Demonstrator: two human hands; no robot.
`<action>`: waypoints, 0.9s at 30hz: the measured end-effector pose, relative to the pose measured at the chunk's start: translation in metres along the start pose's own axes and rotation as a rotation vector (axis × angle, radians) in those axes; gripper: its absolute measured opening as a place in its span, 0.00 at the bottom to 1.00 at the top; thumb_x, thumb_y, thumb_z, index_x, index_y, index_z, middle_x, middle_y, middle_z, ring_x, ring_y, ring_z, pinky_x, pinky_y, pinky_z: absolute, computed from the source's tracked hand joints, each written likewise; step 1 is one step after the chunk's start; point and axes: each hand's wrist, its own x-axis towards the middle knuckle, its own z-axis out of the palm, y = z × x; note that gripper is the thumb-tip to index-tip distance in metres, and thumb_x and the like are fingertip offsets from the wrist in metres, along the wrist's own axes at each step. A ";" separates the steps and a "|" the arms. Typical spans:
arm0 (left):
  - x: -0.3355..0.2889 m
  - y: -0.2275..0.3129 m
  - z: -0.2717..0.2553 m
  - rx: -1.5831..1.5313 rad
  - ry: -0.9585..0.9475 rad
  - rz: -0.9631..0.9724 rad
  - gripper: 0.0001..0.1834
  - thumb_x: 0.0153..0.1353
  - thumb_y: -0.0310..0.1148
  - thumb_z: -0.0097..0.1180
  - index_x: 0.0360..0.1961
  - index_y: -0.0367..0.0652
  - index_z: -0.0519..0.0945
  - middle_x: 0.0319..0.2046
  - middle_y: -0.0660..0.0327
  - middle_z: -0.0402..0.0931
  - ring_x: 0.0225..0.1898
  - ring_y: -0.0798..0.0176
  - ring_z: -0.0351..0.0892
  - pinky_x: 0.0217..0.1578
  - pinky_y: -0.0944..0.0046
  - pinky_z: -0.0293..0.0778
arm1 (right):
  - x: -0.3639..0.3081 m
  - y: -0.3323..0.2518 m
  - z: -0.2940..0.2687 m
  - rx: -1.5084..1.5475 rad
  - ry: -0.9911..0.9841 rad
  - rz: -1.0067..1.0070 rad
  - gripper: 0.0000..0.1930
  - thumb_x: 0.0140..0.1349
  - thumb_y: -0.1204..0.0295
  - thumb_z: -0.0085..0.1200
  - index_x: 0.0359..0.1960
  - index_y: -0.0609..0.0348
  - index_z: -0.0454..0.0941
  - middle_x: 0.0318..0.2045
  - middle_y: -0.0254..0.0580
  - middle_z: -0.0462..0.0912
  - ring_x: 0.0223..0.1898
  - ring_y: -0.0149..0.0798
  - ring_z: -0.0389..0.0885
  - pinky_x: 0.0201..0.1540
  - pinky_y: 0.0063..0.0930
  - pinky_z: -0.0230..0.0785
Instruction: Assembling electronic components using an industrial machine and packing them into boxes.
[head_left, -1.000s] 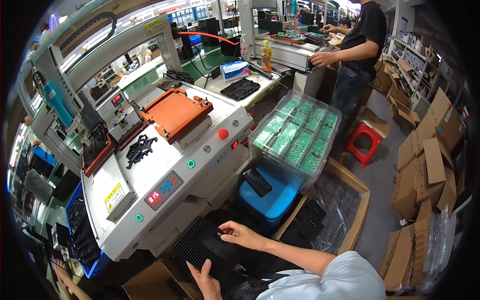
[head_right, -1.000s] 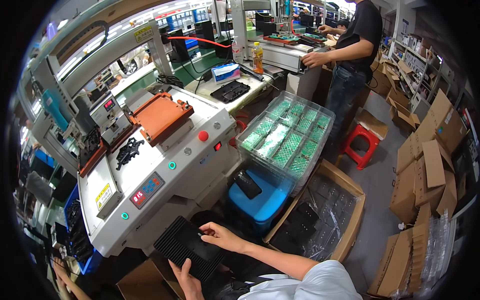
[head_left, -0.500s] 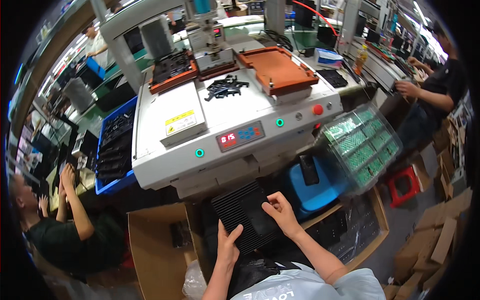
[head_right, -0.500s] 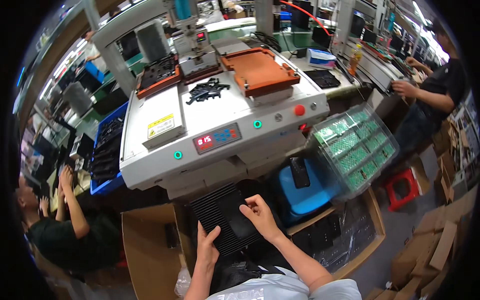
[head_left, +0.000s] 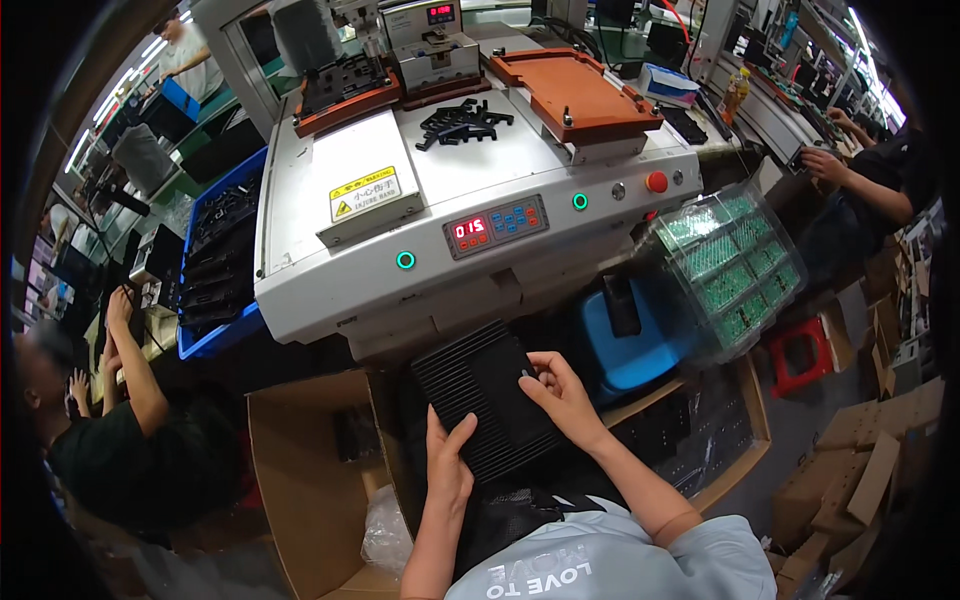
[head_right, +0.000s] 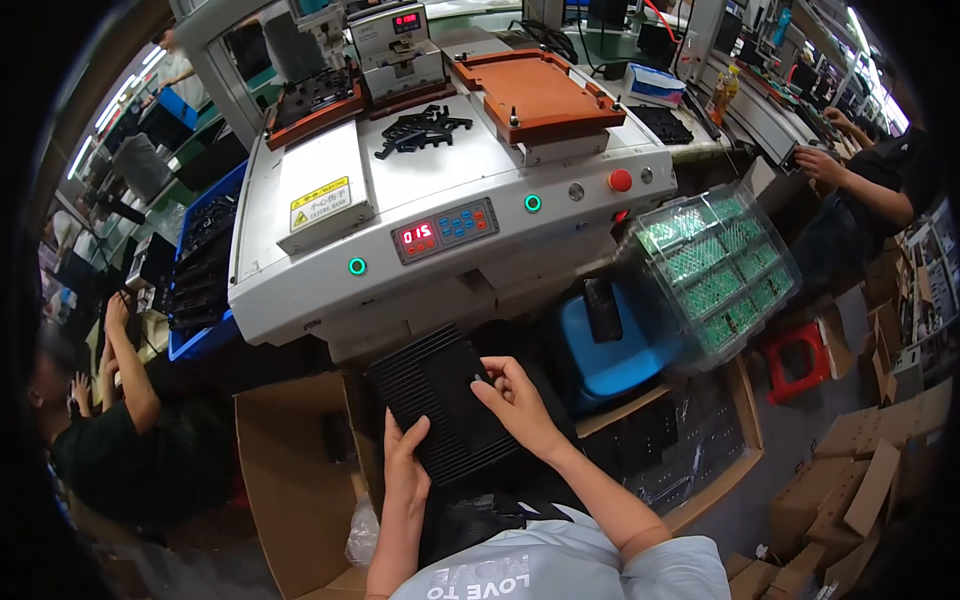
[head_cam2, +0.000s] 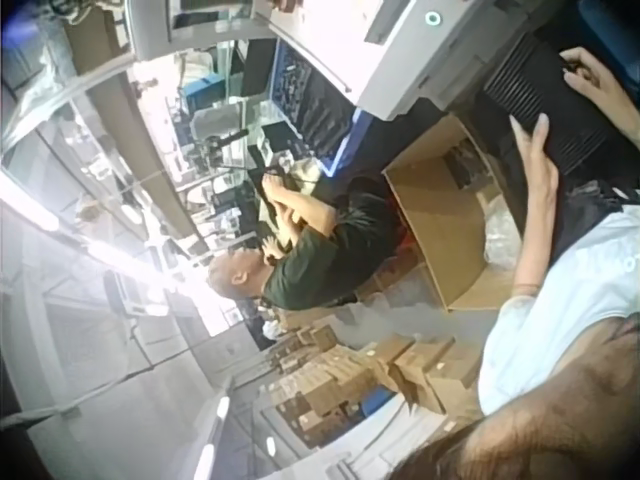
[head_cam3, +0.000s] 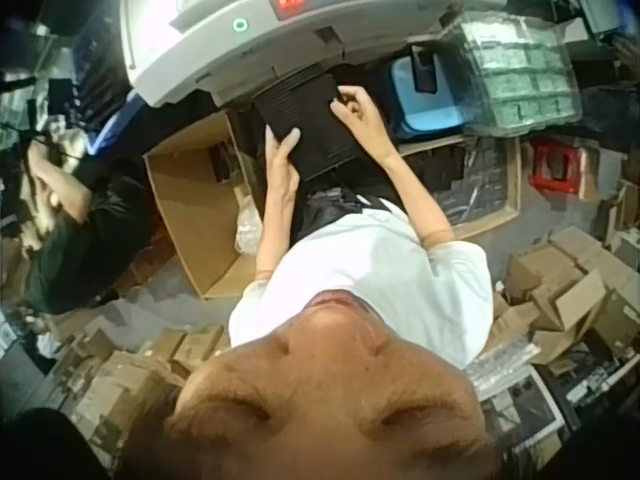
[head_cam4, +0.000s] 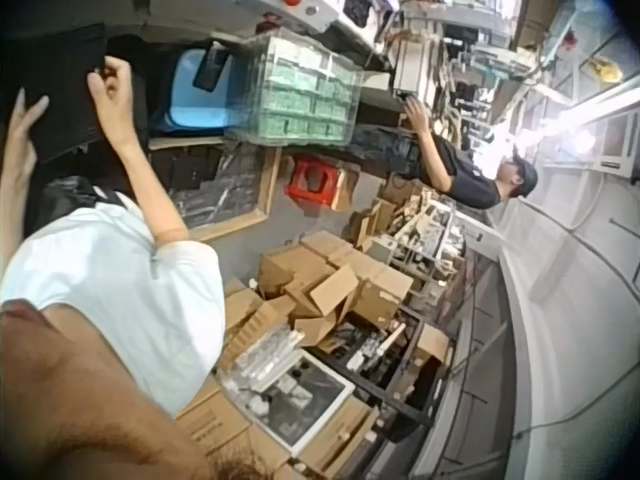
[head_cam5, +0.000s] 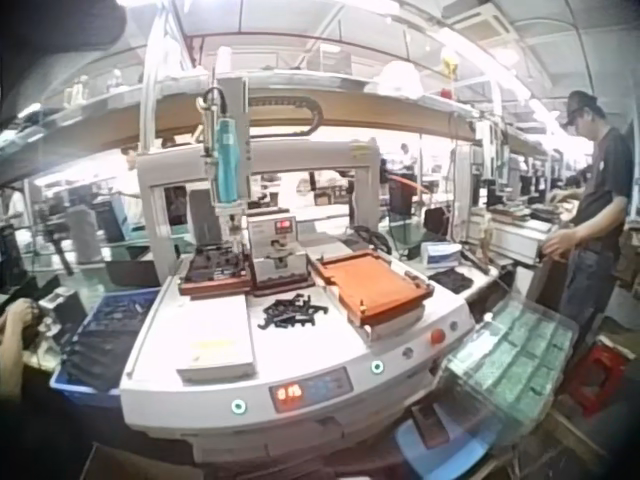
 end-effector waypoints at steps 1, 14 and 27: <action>0.001 0.001 0.002 0.001 0.008 -0.004 0.30 0.56 0.22 0.54 0.61 0.40 0.61 0.52 0.59 0.71 0.53 0.63 0.70 0.55 0.64 0.67 | -0.001 0.000 -0.003 -0.020 -0.021 -0.001 0.19 0.64 0.72 0.52 0.55 0.62 0.65 0.39 0.29 0.72 0.39 0.19 0.69 0.44 0.13 0.65; 0.004 0.000 0.020 0.022 -0.002 -0.011 0.31 0.57 0.23 0.54 0.62 0.41 0.61 0.51 0.58 0.70 0.52 0.63 0.71 0.54 0.64 0.67 | -0.008 -0.015 -0.015 0.060 -0.001 0.031 0.21 0.63 0.72 0.52 0.57 0.63 0.66 0.44 0.32 0.74 0.43 0.23 0.71 0.50 0.18 0.64; 0.000 -0.011 -0.003 -0.037 0.007 -0.039 0.29 0.57 0.23 0.55 0.60 0.41 0.63 0.52 0.59 0.71 0.53 0.63 0.71 0.54 0.64 0.67 | -0.006 0.000 -0.031 0.026 -0.020 0.113 0.17 0.64 0.70 0.52 0.54 0.59 0.72 0.44 0.33 0.78 0.42 0.22 0.74 0.46 0.18 0.66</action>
